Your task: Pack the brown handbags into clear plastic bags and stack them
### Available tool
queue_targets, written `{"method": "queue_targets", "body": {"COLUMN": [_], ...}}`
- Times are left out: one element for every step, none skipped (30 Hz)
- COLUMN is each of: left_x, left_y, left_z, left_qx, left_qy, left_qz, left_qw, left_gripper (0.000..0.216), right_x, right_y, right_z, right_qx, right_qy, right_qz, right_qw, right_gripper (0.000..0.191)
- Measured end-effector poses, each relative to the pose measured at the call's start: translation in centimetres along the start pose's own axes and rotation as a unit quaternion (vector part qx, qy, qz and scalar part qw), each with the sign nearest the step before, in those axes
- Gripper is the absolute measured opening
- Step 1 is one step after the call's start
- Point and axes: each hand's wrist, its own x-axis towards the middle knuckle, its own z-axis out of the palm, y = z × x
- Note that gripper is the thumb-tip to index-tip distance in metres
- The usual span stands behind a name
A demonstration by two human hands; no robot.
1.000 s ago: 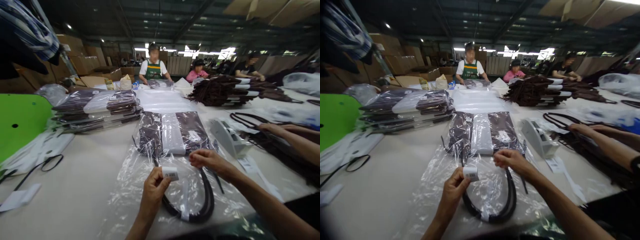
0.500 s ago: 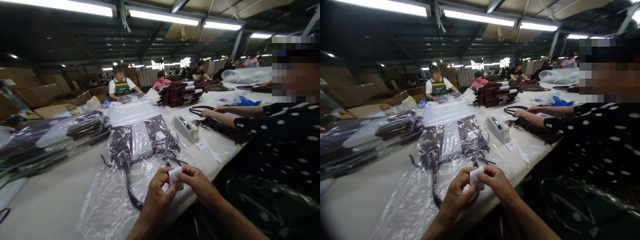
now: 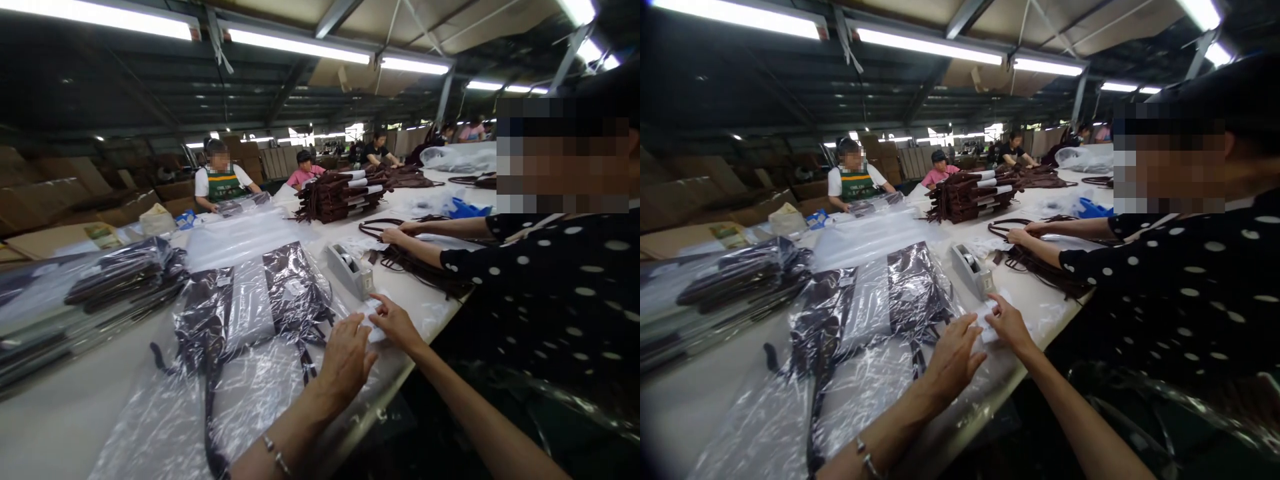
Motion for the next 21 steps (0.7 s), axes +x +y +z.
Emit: {"method": "queue_targets", "body": {"left_x": [0.6, 1.1, 1.6, 2.1, 2.5, 2.9, 3.3, 3.5, 3.8, 4.1, 4.3, 4.6, 4.8, 5.0, 5.2, 5.4, 5.5, 5.5, 5.5, 5.5, 5.5], "left_y": [0.1, 0.2, 0.2, 0.1, -0.1, -0.3, -0.6, -0.8, -1.0, -1.2, -1.2, -1.3, -1.2, -1.2, -1.1, -1.0, -1.0, -1.0, -1.1, -1.2, -1.3], "left_z": [0.6, 1.3, 1.9, 2.6, 3.2, 3.8, 4.3, 4.7, 5.0, 5.2, 5.4, 5.5, 5.5, 5.6, 5.6, 5.8, 6.0, 6.2, 6.5, 6.9, 7.2], "left_qx": [0.015, 0.026, 0.035, 0.043, 0.05, 0.056, 0.061, 0.066, 0.07, 0.074, 0.078, 0.082, 0.084, 0.086, 0.087, 0.088, 0.089, 0.089, 0.088, 0.085, 0.081], "left_qy": [-0.02, -0.037, -0.05, -0.062, -0.074, -0.087, -0.101, -0.114, -0.123, -0.128, -0.13, -0.129, -0.129, -0.131, -0.133, -0.137, -0.14, -0.143, -0.145, -0.146, -0.146], "left_qz": [0.01, 0.017, 0.021, 0.021, 0.018, 0.015, 0.013, 0.012, 0.013, 0.017, 0.021, 0.024, 0.024, 0.022, 0.018, 0.012, 0.007, 0.002, -0.001, -0.002, -0.002], "left_qw": [1.0, 0.999, 0.998, 0.997, 0.996, 0.995, 0.993, 0.991, 0.99, 0.989, 0.988, 0.988, 0.988, 0.987, 0.987, 0.987, 0.986, 0.986, 0.985, 0.986, 0.986], "left_gripper": [0.043, 0.048, 0.053, 0.057, 0.062, 0.065, 0.067, 0.069, 0.07, 0.07, 0.069, 0.067, 0.065, 0.064, 0.065, 0.067, 0.072, 0.077, 0.082, 0.086, 0.087], "right_x": [0.5, 0.9, 1.2, 1.4, 1.5, 1.5, 1.5, 1.5, 1.6, 1.8, 2.1, 2.5, 3.0, 3.7, 4.4, 5.1, 5.8, 6.3, 6.8, 7.2, 7.5], "right_y": [0.5, 0.9, 1.2, 1.5, 1.7, 1.9, 2.0, 2.0, 1.9, 1.8, 1.5, 1.2, 0.8, 0.2, -0.3, -1.0, -1.6, -2.2, -2.7, -3.1, -3.5], "right_z": [-0.1, -0.2, -0.3, -0.4, -0.5, -0.6, -0.7, -0.9, -1.2, -1.4, -1.7, -1.9, -2.0, -2.0, -1.8, -1.5, -1.2, -0.8, -0.3, 0.0, 0.3], "right_qx": [-0.036, -0.06, -0.078, -0.1, -0.132, -0.173, -0.218, -0.259, -0.29, -0.309, -0.316, -0.315, -0.311, -0.307, -0.307, -0.314, -0.328, -0.349, -0.371, -0.392, -0.41], "right_qy": [0.012, 0.017, 0.016, 0.015, 0.016, 0.018, 0.022, 0.028, 0.035, 0.046, 0.063, 0.084, 0.106, 0.124, 0.133, 0.131, 0.119, 0.101, 0.083, 0.069, 0.06], "right_qz": [-0.004, -0.006, -0.005, -0.005, -0.007, -0.012, -0.02, -0.029, -0.039, -0.051, -0.062, -0.072, -0.081, -0.089, -0.093, -0.089, -0.077, -0.057, -0.033, -0.011, 0.005], "right_qw": [0.999, 0.998, 0.997, 0.995, 0.991, 0.985, 0.976, 0.965, 0.956, 0.949, 0.945, 0.942, 0.941, 0.94, 0.938, 0.936, 0.934, 0.93, 0.924, 0.917, 0.91], "right_gripper": [0.061, 0.06, 0.06, 0.059, 0.059, 0.059, 0.059, 0.06, 0.059, 0.059, 0.058, 0.057, 0.058, 0.061, 0.066, 0.072, 0.078, 0.081, 0.082, 0.08, 0.077]}}
